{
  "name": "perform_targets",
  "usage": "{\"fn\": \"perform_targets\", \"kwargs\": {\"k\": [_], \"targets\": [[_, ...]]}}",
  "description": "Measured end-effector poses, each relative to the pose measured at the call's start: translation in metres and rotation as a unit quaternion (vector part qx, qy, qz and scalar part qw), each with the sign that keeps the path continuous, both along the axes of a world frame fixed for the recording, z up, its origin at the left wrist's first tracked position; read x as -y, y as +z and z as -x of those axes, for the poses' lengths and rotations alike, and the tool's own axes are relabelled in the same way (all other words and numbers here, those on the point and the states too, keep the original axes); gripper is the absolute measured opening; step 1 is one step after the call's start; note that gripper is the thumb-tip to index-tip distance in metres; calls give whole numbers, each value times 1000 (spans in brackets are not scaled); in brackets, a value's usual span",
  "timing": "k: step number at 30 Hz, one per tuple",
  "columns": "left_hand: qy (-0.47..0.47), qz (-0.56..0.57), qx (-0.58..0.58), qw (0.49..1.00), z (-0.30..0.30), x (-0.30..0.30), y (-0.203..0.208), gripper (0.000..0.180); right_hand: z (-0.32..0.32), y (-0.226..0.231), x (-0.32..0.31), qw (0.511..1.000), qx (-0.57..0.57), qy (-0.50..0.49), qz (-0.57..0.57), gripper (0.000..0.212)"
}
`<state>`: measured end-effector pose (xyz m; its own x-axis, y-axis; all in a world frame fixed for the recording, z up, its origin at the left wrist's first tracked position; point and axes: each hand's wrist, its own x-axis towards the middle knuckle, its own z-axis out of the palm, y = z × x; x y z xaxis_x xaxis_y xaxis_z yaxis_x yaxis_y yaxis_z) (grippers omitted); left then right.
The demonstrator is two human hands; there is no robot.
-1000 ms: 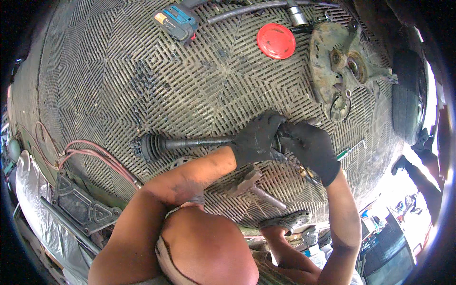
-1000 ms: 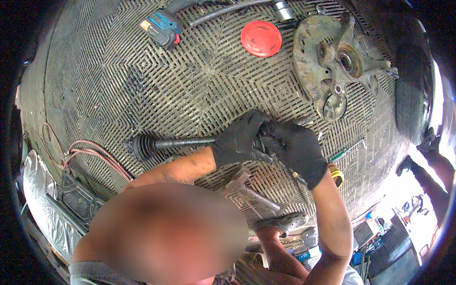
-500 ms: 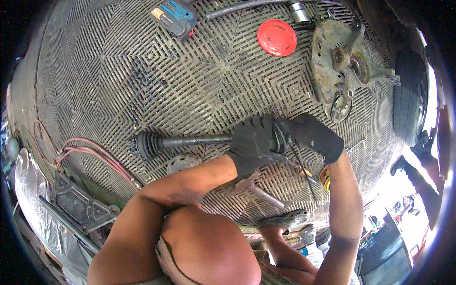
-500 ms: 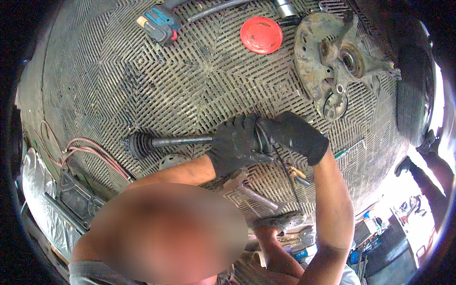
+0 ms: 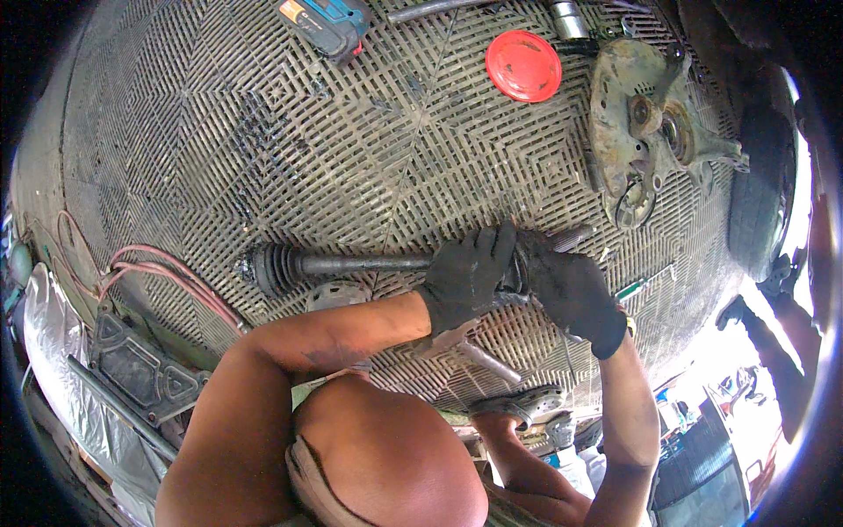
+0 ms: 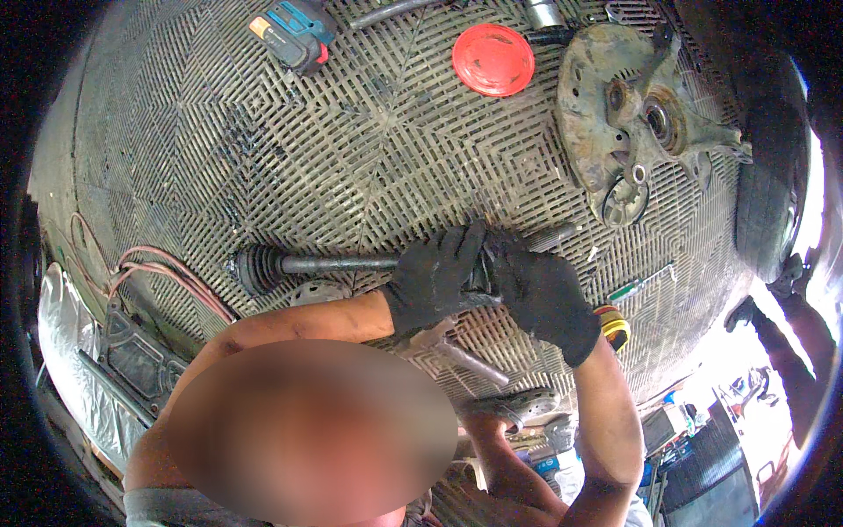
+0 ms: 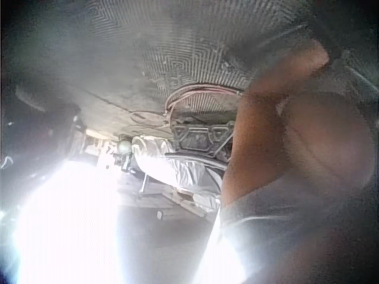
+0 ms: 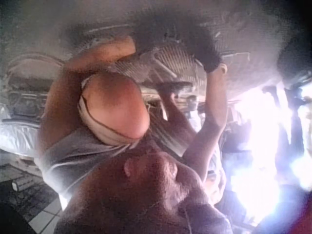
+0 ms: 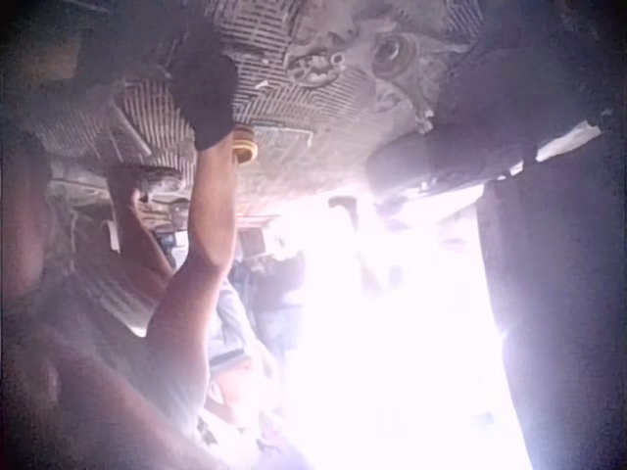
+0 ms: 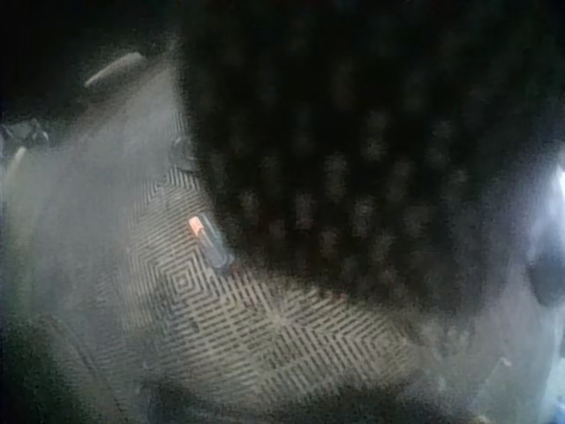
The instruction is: The person walks through a garage and then works on a driveshaft on the floor, using pliers and a screwdriver to remove a clip and manipulate the shaft. The person handles the driveshaft and tools directly on a rubber mat.
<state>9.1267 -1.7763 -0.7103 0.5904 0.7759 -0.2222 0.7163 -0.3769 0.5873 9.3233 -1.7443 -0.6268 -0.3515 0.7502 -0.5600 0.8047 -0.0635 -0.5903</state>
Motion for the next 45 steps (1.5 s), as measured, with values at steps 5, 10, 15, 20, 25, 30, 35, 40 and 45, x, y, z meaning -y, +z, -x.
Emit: {"fn": "perform_targets", "kwargs": {"k": [5,10,15,20,25,30,35,40,45], "targets": [[-5,-27,6,1000,1,2,-4,102,-6,-8,4,999,-21,31,-15,38],[-27,-74,-18,997,3,6,-8,100,4,1,8,992,39,105,-57,13],[4,53,137,989,8,-8,13,92,-15,0,42,977,79,166,-111,13],[-117,446,206,863,10,-55,-31,81,-16,-2,66,973,80,153,-152,15],[-72,373,260,888,8,-40,-15,76,-21,-10,91,970,75,112,-204,16],[-51,266,114,956,15,-31,4,95,-22,-13,96,970,69,93,-212,24],[17,53,126,991,25,-35,12,107,-10,-16,77,956,45,65,-284,34],[25,-12,136,990,30,-45,-4,102,-2,-39,61,966,31,-33,-256,25],[24,13,85,996,29,-51,9,98,2,-39,63,951,-1,-245,-190,25]]}}
